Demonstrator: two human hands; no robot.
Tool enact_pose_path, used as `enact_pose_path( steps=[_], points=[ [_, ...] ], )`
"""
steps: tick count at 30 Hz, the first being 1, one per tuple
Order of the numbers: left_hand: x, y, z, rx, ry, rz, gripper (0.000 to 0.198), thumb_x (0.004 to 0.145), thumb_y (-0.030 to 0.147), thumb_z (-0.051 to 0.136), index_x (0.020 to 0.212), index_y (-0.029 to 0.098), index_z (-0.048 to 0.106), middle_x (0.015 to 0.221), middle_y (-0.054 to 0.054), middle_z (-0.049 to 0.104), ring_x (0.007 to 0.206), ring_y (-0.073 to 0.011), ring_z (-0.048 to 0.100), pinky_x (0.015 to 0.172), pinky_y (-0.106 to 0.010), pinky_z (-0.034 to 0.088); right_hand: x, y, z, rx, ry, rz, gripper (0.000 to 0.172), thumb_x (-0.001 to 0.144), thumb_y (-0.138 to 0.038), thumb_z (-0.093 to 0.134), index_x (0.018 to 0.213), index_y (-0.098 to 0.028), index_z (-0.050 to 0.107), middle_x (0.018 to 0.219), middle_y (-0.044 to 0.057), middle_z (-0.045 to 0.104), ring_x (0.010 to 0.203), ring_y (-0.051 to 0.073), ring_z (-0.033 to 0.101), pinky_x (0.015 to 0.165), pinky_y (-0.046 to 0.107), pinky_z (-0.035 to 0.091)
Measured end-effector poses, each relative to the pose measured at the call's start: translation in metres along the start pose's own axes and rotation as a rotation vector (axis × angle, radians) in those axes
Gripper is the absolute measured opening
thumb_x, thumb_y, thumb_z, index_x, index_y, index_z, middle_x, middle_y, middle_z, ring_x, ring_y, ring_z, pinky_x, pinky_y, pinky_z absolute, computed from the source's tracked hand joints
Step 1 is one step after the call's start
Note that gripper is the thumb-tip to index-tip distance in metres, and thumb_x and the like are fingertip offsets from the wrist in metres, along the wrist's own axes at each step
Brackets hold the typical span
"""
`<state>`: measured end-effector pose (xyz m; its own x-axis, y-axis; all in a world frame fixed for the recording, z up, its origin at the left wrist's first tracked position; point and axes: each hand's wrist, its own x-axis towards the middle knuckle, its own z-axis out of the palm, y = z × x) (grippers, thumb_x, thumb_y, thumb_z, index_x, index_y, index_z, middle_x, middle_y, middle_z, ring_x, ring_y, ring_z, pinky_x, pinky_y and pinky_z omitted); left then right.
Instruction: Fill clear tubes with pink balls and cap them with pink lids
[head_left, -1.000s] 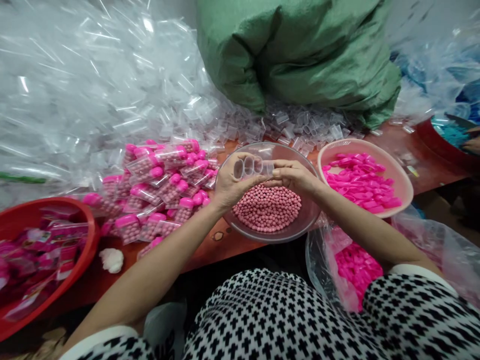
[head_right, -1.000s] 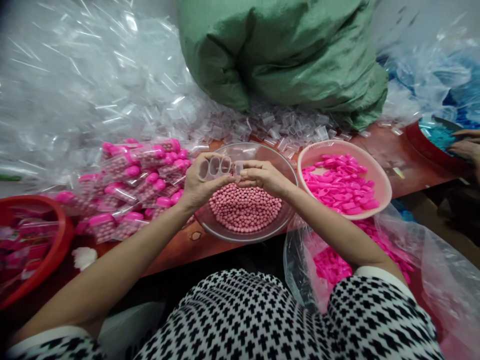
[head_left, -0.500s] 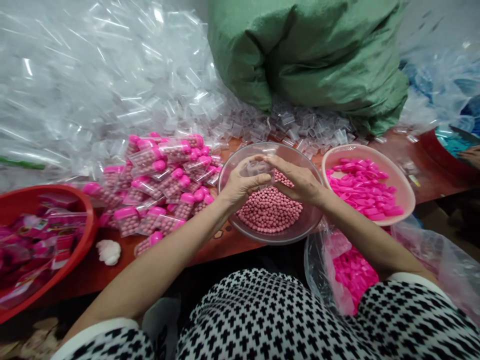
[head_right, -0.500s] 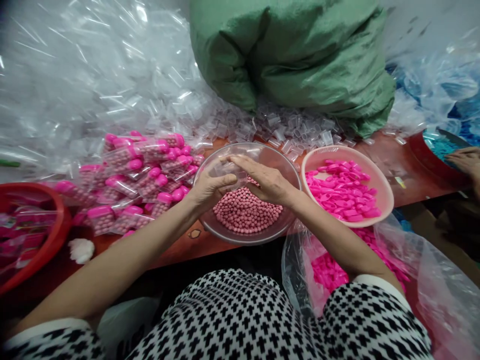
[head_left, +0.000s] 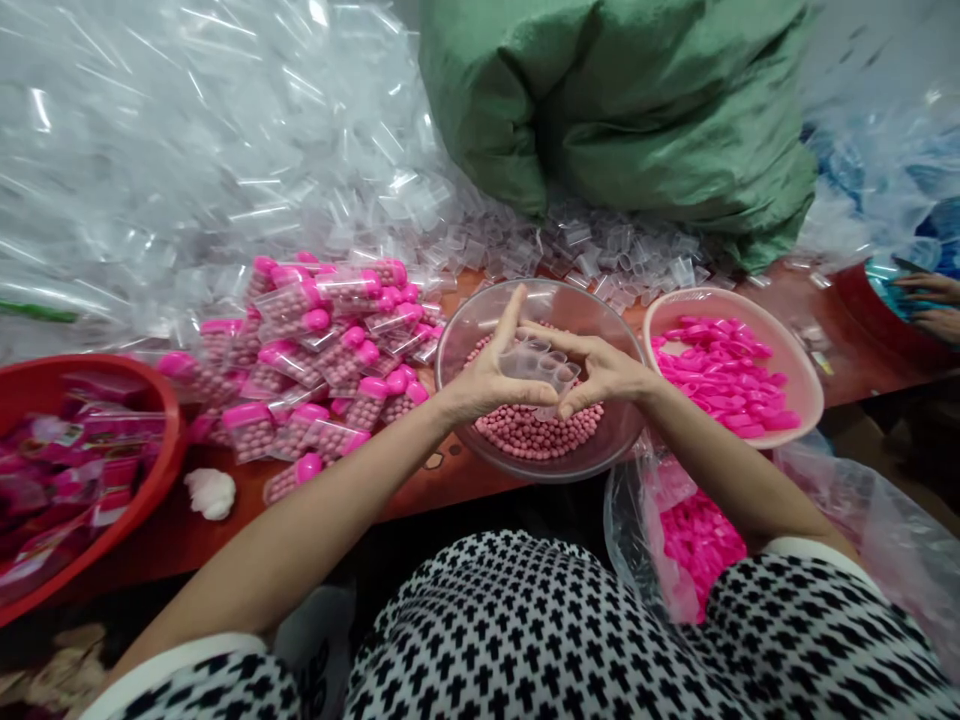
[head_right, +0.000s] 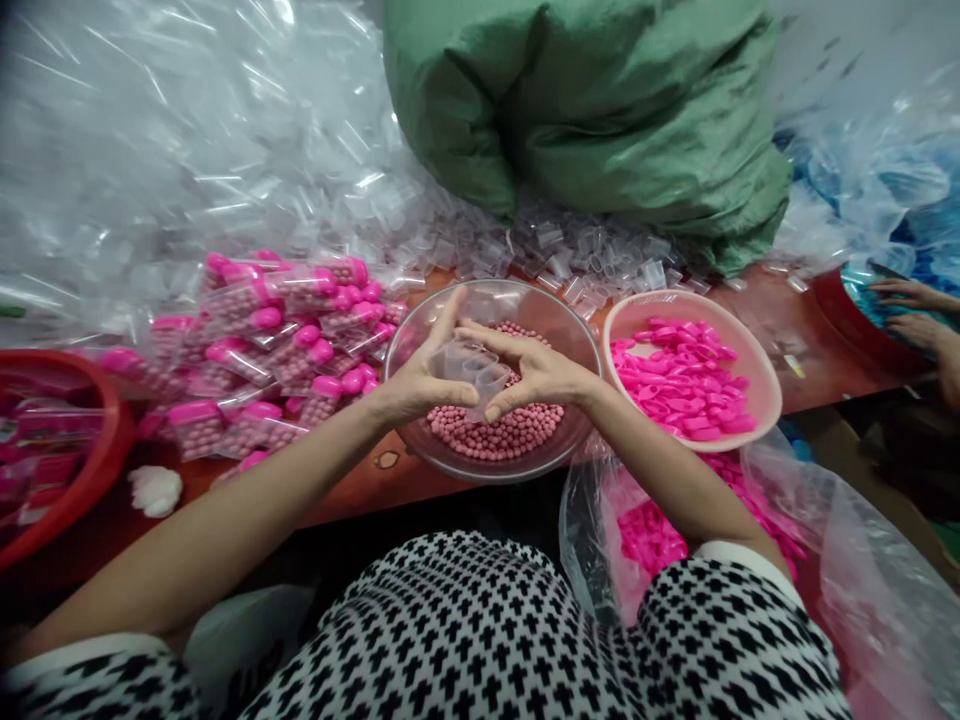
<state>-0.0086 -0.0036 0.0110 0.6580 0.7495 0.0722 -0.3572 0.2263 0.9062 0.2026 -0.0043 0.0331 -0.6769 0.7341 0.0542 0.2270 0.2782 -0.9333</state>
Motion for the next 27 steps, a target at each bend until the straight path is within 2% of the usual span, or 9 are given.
enact_pose_path(
  steps=[3, 5, 9, 12, 14, 16, 20, 23, 27],
  points=[
    [0.002, -0.004, 0.001, -0.031, 0.037, 0.033, 0.153, 0.052, 0.057, 0.097, 0.164, 0.033, -0.005, 0.130, -0.012, 0.066, 0.116, -0.0344, 0.068, 0.097, -0.046, 0.055, 0.001, -0.006, 0.011, -0.039, 0.019, -0.033, 0.099, 0.065, -0.054, 0.090, 0.152, -0.031, 0.049, 0.164, 0.009, 0.041, 0.154, 0.033, 0.034, 0.126, 0.058, 0.024],
    [0.006, -0.007, 0.006, -0.075, 0.092, 0.054, 0.149, 0.058, 0.074, 0.086, 0.164, 0.030, -0.009, 0.131, -0.013, 0.065, 0.119, -0.0339, 0.066, 0.098, -0.045, 0.055, 0.002, -0.011, 0.020, -0.106, 0.066, -0.044, 0.096, 0.066, -0.055, 0.089, 0.149, -0.028, 0.049, 0.162, 0.011, 0.043, 0.152, 0.032, 0.038, 0.126, 0.055, 0.027],
    [0.015, -0.006, 0.013, -0.041, 0.163, 0.060, 0.125, 0.070, 0.092, 0.059, 0.165, 0.033, 0.004, 0.130, -0.011, 0.066, 0.112, -0.0305, 0.068, 0.090, -0.043, 0.058, 0.003, -0.016, 0.026, -0.202, 0.196, -0.051, 0.088, 0.067, -0.058, 0.087, 0.138, -0.022, 0.048, 0.152, 0.014, 0.049, 0.140, 0.032, 0.049, 0.119, 0.049, 0.039],
    [0.022, 0.002, 0.000, 0.133, 0.136, -0.080, 0.119, 0.068, 0.098, 0.050, 0.162, 0.030, 0.027, 0.134, -0.015, 0.063, 0.107, -0.0347, 0.068, 0.074, -0.042, 0.060, 0.000, -0.011, 0.011, -0.357, 0.251, 0.040, 0.082, 0.070, -0.056, 0.083, 0.133, -0.021, 0.044, 0.133, 0.012, 0.060, 0.119, 0.030, 0.062, 0.102, 0.045, 0.051],
    [0.026, 0.008, -0.018, 0.406, 0.114, -0.179, 0.105, 0.066, 0.090, 0.064, 0.147, 0.024, 0.054, 0.133, -0.017, 0.063, 0.111, -0.0381, 0.066, 0.078, -0.042, 0.060, -0.004, -0.006, -0.002, -0.635, 0.179, 0.207, 0.079, 0.070, -0.047, 0.084, 0.132, -0.018, 0.044, 0.123, 0.013, 0.065, 0.108, 0.031, 0.066, 0.092, 0.043, 0.054],
    [0.032, 0.011, -0.035, 0.806, 0.081, -0.253, 0.085, 0.055, 0.069, 0.087, 0.122, 0.019, 0.071, 0.127, -0.016, 0.066, 0.120, -0.0413, 0.061, 0.094, -0.044, 0.055, -0.008, -0.001, -0.010, -0.991, 0.001, 0.411, 0.066, 0.073, -0.036, 0.079, 0.128, -0.015, 0.049, 0.116, 0.017, 0.069, 0.102, 0.034, 0.068, 0.087, 0.043, 0.053],
    [0.042, -0.002, -0.044, 1.428, -0.086, -0.512, 0.068, 0.035, 0.039, 0.100, 0.094, 0.018, 0.074, 0.114, -0.016, 0.069, 0.123, -0.0455, 0.058, 0.109, -0.050, 0.045, -0.006, 0.003, 0.002, -1.431, -0.347, 0.643, 0.028, 0.091, -0.011, 0.051, 0.116, -0.006, 0.061, 0.110, 0.026, 0.072, 0.101, 0.034, 0.070, 0.085, 0.043, 0.052],
    [0.045, -0.022, -0.030, 1.511, -0.155, -0.662, 0.067, 0.036, 0.030, 0.100, 0.096, 0.018, 0.071, 0.111, -0.015, 0.068, 0.122, -0.0454, 0.058, 0.108, -0.052, 0.045, 0.000, 0.004, 0.022, -1.414, -0.475, 0.647, 0.030, 0.092, -0.004, 0.043, 0.111, -0.004, 0.066, 0.110, 0.028, 0.072, 0.101, 0.033, 0.071, 0.082, 0.041, 0.053],
    [0.038, -0.040, -0.016, 1.286, -0.062, -0.685, 0.094, 0.020, 0.005, 0.094, 0.108, 0.018, 0.064, 0.118, -0.016, 0.064, 0.131, -0.0485, 0.050, 0.111, -0.054, 0.042, 0.000, 0.009, 0.041, -1.351, -0.518, 0.564, 0.036, 0.095, -0.004, 0.038, 0.119, -0.002, 0.065, 0.111, 0.025, 0.072, 0.106, 0.032, 0.069, 0.084, 0.039, 0.053]
  ],
)
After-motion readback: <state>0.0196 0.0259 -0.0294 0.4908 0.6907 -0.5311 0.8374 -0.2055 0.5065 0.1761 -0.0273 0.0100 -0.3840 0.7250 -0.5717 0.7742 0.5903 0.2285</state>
